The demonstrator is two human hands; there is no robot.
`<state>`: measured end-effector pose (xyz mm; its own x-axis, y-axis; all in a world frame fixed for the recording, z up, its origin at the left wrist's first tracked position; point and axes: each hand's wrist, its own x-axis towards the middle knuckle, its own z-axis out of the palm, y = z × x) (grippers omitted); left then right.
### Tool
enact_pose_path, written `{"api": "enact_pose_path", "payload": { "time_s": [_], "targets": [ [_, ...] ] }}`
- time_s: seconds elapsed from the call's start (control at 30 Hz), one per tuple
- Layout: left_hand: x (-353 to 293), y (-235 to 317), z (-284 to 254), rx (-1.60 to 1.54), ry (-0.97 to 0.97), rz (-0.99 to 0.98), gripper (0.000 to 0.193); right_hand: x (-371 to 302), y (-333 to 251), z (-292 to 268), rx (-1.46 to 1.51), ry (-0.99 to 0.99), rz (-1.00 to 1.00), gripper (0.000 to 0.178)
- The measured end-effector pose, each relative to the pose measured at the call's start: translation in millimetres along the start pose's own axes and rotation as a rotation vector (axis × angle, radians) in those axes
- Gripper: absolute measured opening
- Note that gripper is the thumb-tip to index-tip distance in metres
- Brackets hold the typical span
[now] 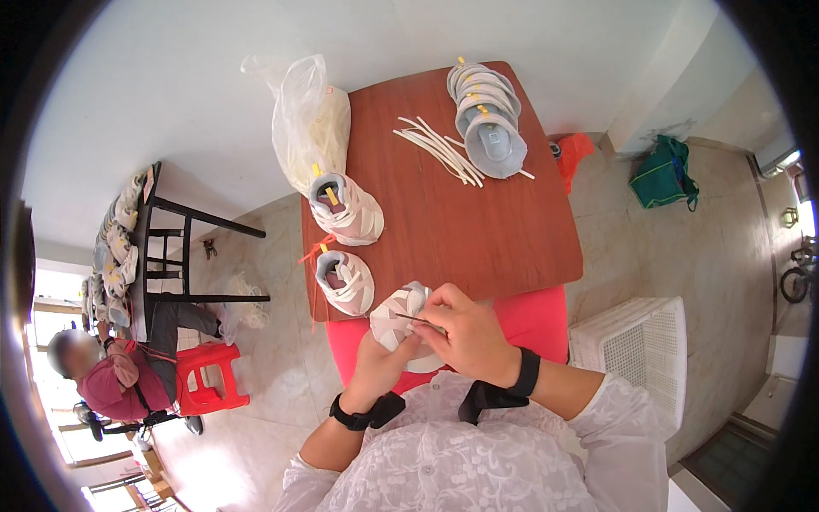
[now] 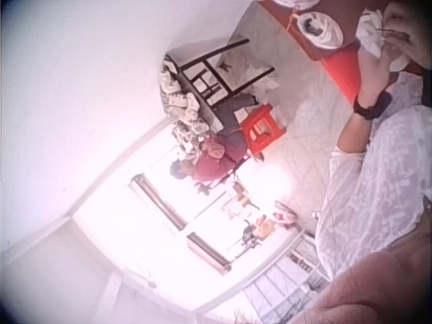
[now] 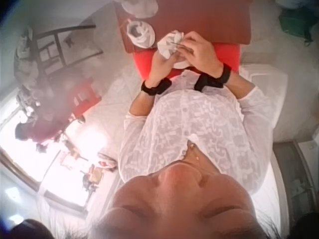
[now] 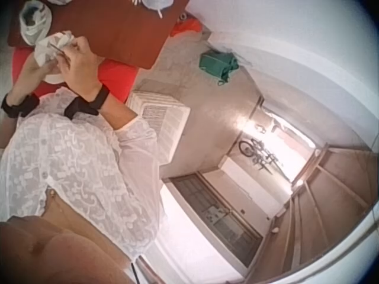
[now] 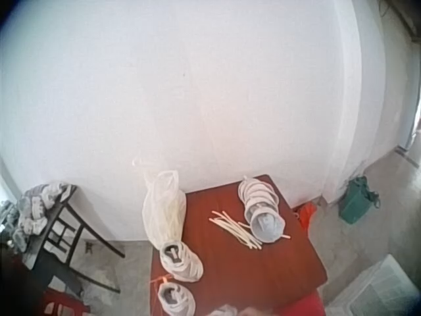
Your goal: Lacing white sneakers with white laces.
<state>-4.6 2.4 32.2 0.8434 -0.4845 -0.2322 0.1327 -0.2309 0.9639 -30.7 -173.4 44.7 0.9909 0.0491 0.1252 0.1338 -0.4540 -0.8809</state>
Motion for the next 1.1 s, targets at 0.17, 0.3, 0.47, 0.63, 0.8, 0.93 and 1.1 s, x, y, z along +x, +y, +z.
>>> {"api": "enact_pose_path", "payload": {
  "time_s": [0.17, 0.3, 0.47, 0.63, 0.8, 0.93, 1.1],
  "targets": [
    [1, 13, 4, 0.080, -0.007, -0.020, 0.027, 5, 8, 4, 0.084, -0.050, 0.021, 0.012],
    [2, 4, 2, 0.097, 0.008, 0.054, 0.026, 10, 16, -1, 0.279, -0.207, 0.075, 0.015],
    [0, 4, 5, 0.184, 0.048, 0.037, 0.025, 15, 22, -14, 0.440, -0.491, 0.353, 0.019],
    [1, -1, 4, 0.121, 0.084, -0.004, 0.028, 11, 20, -13, 0.287, -0.429, 0.138, 0.015],
    [3, -3, 5, -0.064, 0.186, -0.010, 0.038, -2, 4, -10, -0.060, -0.133, -0.086, 0.012],
    [5, 6, 3, 0.028, 0.183, 0.029, 0.043, -3, 5, -10, -0.043, -0.120, -0.109, 0.011],
    [4, 13, 2, 0.144, 0.114, 0.002, 0.040, 2, 7, -20, 0.034, -0.311, -0.025, 0.012]
  ]
}}
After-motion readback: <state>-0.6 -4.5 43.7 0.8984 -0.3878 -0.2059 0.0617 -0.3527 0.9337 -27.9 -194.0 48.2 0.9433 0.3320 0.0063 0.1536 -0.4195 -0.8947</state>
